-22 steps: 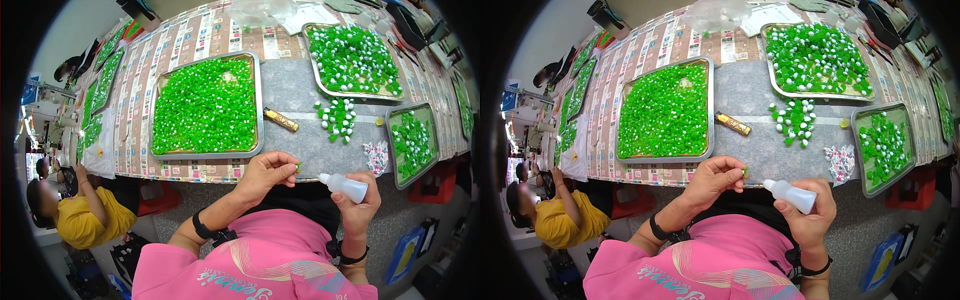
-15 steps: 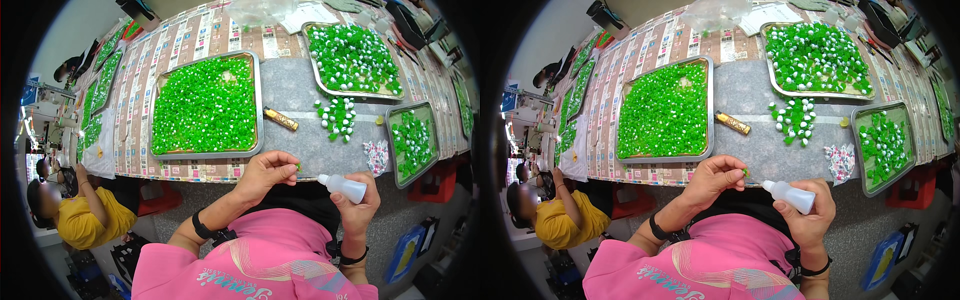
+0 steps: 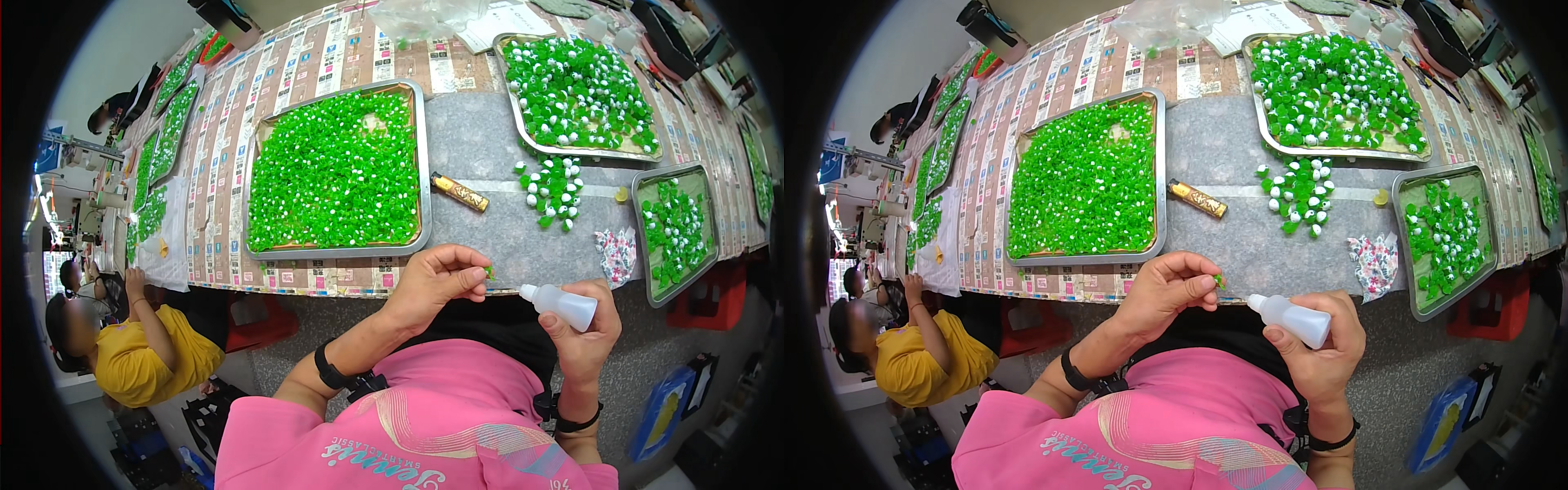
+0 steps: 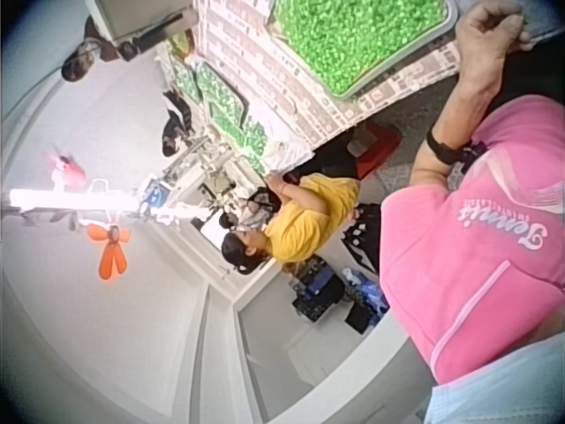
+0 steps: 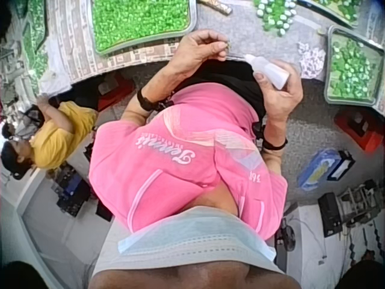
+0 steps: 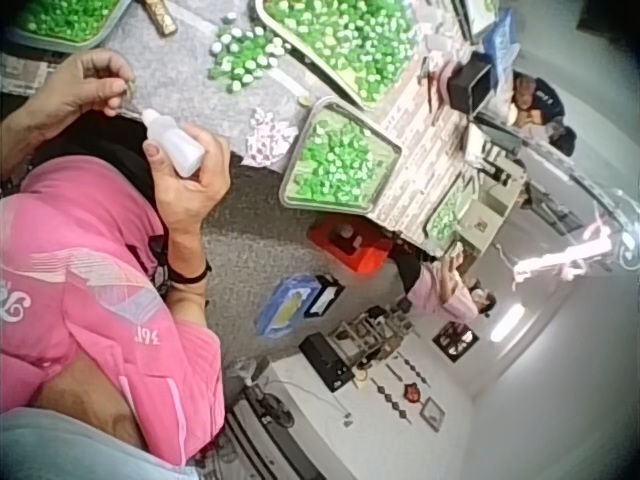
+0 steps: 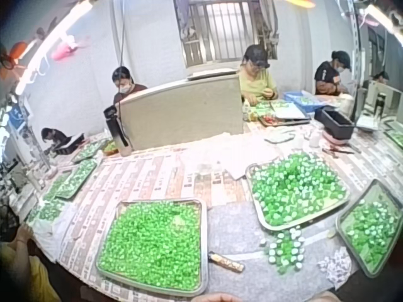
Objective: Manually assembling small green and white plastic parts using glue.
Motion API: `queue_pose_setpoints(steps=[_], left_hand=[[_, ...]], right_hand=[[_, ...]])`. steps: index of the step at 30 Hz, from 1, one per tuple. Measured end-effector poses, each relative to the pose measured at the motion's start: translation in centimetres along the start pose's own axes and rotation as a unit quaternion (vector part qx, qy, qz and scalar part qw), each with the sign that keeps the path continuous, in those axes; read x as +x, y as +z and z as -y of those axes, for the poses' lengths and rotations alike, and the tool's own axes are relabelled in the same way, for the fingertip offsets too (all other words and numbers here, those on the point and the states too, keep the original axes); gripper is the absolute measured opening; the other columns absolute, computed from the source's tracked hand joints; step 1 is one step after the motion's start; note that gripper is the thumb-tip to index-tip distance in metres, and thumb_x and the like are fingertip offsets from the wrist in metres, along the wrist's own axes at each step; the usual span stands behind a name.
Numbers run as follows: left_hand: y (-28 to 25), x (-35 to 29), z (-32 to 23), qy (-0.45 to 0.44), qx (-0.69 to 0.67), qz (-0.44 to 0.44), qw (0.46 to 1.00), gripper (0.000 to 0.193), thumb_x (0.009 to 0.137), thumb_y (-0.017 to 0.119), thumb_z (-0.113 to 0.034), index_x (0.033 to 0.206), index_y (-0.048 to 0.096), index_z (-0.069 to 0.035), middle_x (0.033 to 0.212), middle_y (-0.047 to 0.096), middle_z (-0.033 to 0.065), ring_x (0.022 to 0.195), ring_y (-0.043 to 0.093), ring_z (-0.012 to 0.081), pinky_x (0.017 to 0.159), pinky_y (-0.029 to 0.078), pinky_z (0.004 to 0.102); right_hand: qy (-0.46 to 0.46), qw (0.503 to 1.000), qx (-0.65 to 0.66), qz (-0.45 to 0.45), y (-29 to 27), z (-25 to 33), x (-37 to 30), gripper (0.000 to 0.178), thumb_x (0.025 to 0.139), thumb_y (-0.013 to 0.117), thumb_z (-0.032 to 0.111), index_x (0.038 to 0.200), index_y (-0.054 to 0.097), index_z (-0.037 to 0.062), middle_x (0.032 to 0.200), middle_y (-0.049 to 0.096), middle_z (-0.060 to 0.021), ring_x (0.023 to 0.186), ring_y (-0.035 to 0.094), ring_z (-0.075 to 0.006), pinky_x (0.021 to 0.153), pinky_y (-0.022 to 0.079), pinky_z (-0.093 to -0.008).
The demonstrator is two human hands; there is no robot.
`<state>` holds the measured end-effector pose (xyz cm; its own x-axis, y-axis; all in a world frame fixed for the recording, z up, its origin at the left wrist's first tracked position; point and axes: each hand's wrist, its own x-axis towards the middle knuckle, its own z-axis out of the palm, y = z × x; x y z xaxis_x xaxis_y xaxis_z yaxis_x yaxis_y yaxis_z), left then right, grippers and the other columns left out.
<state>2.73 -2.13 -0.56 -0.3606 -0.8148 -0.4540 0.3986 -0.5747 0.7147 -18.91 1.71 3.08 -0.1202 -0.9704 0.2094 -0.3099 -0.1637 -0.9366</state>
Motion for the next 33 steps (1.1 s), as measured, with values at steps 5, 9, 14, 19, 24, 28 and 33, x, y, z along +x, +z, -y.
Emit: queue_pose_setpoints(steps=[5,9,14,19,24,28,33], left_hand=[[0.1,0.0,0.0,0.002,0.003,-0.002,1.0,0.014,0.087,0.062,-0.007,0.1,0.061,0.0,0.084,0.063,0.0052,0.073,0.063,0.0126,0.068,0.055,0.0257],[0.0,0.0,0.0,0.002,0.001,-0.006,1.0,0.015,0.088,0.063,-0.008,0.101,0.061,0.0,0.083,0.063,0.0054,0.072,0.063,0.0119,0.067,0.055,0.0247],[0.0,0.0,0.2,0.003,0.005,-0.009,1.0,0.018,0.088,0.064,-0.011,0.102,0.062,0.0,0.081,0.064,0.0053,0.07,0.063,0.0105,0.066,0.054,0.0225],[0.2,0.2,0.1,-0.001,0.01,-0.007,1.0,0.018,0.088,0.064,-0.011,0.102,0.062,0.0,0.082,0.064,0.0052,0.07,0.063,0.0106,0.065,0.054,0.0228],[0.1,0.0,-0.2,-0.005,0.013,-0.009,1.0,0.014,0.088,0.062,-0.008,0.099,0.061,0.001,0.082,0.063,0.0061,0.071,0.063,0.0125,0.066,0.055,0.0256],[0.2,0.1,0.1,0.004,0.006,0.005,1.0,0.015,0.088,0.063,-0.009,0.099,0.062,0.0,0.081,0.063,0.0057,0.07,0.062,0.0122,0.066,0.055,0.0257],[-0.7,-0.3,-0.3,-0.002,-0.035,0.027,0.999,0.016,0.087,0.064,-0.012,0.098,0.062,-0.001,0.082,0.064,0.0048,0.07,0.063,0.0109,0.065,0.054,0.0248]], right_hand=[[0.006,1.0,0.007,-0.013,0.0,-0.3,-0.1,0.04,0.066,0.084,0.025,0.089,0.06,0.0022,0.08,0.055,-0.004,0.071,0.053,-0.0135,0.062,0.043,-0.0253],[0.009,1.0,0.012,-0.014,0.3,-0.1,-0.1,0.04,0.066,0.084,0.025,0.09,0.06,0.002,0.081,0.055,-0.004,0.071,0.053,-0.0132,0.062,0.043,-0.025],[-0.002,1.0,0.013,-0.012,0.3,-0.5,-0.1,0.041,0.066,0.084,0.024,0.091,0.06,0.0019,0.082,0.054,-0.004,0.072,0.053,-0.0131,0.063,0.043,-0.0248],[0.001,1.0,0.014,-0.012,0.2,-0.6,0.0,0.042,0.066,0.084,0.024,0.091,0.06,0.0017,0.082,0.055,-0.0042,0.072,0.053,-0.0132,0.062,0.043,-0.0247],[0.019,1.0,0.015,-0.015,0.5,-0.6,0.1,0.039,0.066,0.084,0.019,0.09,0.06,0.002,0.083,0.055,-0.0046,0.073,0.052,-0.014,0.065,0.043,-0.0257],[0.076,0.995,0.05,-0.049,0.2,-0.7,-0.1,0.041,0.066,0.084,0.022,0.091,0.057,0.0016,0.086,0.052,-0.0033,0.076,0.05,-0.0125,0.069,0.043,-0.0255],[0.087,0.994,0.071,-0.01,1.6,-2.1,1.4,0.036,0.071,0.079,0.013,0.094,0.054,0.0014,0.09,0.05,-0.002,0.081,0.049,-0.0111,0.073,0.042,-0.0249]])
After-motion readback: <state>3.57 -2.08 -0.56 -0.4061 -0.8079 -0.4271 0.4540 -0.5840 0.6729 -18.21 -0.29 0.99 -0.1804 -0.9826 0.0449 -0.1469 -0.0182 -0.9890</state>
